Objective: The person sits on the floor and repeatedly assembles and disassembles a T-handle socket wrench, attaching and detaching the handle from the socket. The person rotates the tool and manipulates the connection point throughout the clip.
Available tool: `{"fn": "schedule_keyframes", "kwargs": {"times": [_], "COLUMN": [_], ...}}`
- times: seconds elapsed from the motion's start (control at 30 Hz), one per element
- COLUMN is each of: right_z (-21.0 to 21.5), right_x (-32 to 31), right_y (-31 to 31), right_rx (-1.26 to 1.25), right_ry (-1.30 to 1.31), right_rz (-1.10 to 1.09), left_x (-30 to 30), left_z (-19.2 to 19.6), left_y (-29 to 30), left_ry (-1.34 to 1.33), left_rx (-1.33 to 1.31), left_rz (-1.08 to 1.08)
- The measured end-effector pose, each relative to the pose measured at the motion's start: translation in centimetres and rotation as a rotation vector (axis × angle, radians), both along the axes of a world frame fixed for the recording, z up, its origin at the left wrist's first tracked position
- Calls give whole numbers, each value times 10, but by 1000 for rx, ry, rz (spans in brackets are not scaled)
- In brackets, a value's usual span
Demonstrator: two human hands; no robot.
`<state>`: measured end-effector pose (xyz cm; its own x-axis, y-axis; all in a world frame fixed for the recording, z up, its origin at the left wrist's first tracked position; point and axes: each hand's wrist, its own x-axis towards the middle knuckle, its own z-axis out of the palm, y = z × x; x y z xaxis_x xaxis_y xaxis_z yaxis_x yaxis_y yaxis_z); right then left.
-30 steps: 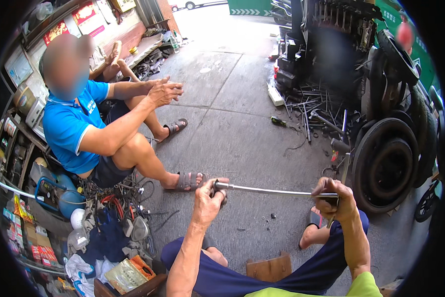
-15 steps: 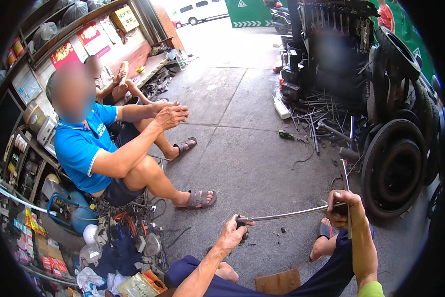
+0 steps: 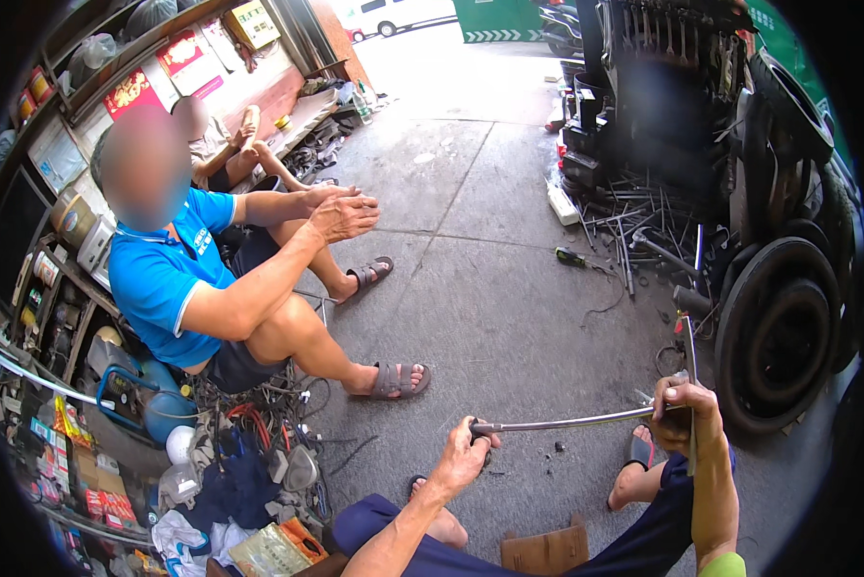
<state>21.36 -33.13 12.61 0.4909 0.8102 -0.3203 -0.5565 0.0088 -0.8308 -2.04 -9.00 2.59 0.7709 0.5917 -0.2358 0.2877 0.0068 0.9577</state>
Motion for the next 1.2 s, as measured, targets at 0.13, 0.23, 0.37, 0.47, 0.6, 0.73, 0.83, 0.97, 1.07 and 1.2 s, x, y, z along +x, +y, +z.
{"fn": "schedule_keyframes", "kwargs": {"times": [0.13,0.23,0.37,0.47,0.6,0.73,0.83,0.97,1.07,1.2], "right_z": [-5,-2,-4,-4,0,-6,-7,2,13,-24], "right_x": [2,-1,1,2,1,0,-8,-16,-9,6], "right_y": [1,2,-2,-2,0,-6,-5,2,-4,-14], "right_rx": [14,-33,-41,-40,-75,-59,-16,-42,-150,-56], "right_ry": [29,36,68,83,87,15,-99,-208,-335,-178], "right_rz": [22,-3,-18,-4,-27,-16,9,88,249,388], "left_x": [-4,-6,-1,-1,-3,-5,-10,-14,-3,-7], "left_z": [2,2,4,4,-1,6,7,25,32,36], "left_y": [5,3,1,-5,-5,-8,-6,2,9,13], "left_ry": [71,89,117,102,135,110,45,-40,-141,-82], "left_rx": [34,12,-20,31,22,85,145,323,348,530], "left_rz": [-22,-4,-25,8,4,15,96,152,169,43]}}
